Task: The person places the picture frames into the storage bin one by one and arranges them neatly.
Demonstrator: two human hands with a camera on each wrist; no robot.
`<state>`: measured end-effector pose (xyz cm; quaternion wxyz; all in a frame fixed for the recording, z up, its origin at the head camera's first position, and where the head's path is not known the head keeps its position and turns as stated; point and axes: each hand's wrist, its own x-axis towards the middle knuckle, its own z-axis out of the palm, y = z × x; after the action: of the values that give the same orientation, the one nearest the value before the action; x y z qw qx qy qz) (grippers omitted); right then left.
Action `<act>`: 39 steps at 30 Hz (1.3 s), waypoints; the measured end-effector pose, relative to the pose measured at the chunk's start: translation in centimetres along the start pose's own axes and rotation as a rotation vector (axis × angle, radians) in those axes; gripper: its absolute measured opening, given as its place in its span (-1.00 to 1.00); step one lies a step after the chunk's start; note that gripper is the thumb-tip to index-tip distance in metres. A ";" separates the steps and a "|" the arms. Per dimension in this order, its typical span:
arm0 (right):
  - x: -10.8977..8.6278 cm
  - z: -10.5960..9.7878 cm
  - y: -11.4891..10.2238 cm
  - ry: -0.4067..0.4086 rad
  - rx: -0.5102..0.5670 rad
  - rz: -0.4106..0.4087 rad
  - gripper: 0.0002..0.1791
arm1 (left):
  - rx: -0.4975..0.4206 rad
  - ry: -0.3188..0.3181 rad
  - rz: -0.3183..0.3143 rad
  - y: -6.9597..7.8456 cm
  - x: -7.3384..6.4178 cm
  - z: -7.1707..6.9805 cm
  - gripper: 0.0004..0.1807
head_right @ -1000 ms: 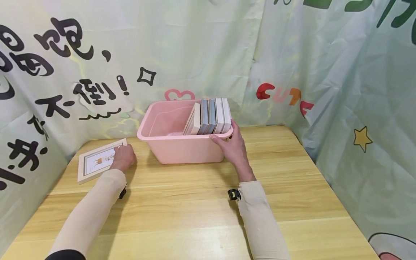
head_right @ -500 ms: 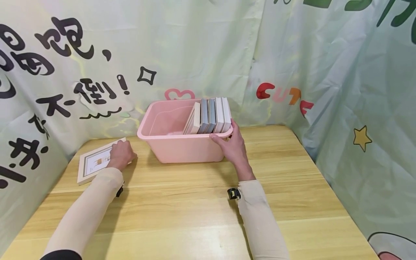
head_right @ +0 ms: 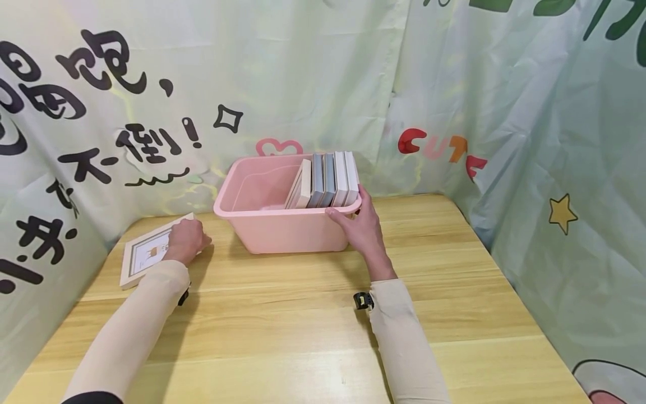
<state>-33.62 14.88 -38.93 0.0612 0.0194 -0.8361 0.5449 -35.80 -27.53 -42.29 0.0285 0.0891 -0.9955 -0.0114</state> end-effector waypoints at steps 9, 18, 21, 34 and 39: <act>-0.2 -0.1 -0.1 -0.003 0.002 -0.004 0.18 | 0.070 -0.005 0.032 0.0 -0.4 -0.1 -0.60; 0.0 -0.1 -0.2 -0.004 0.004 -0.002 0.19 | 0.021 0.006 -0.002 -0.3 -0.2 0.2 -0.61; -0.1 -0.1 -0.1 -0.002 0.007 0.004 0.17 | 0.016 0.014 -0.003 -0.2 -0.3 0.2 -0.60; 0.0 -0.1 -0.2 0.002 0.011 0.002 0.20 | -0.021 0.072 -0.034 0.1 -0.5 -1.0 -0.52; -0.1 -0.1 -0.2 -0.005 0.014 0.008 0.19 | -0.064 0.094 -0.038 0.1 -0.6 -1.5 -0.55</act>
<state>-33.45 14.93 -38.73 0.0567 0.0181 -0.8326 0.5507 -35.19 -27.33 -40.77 0.0777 0.1075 -0.9904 -0.0395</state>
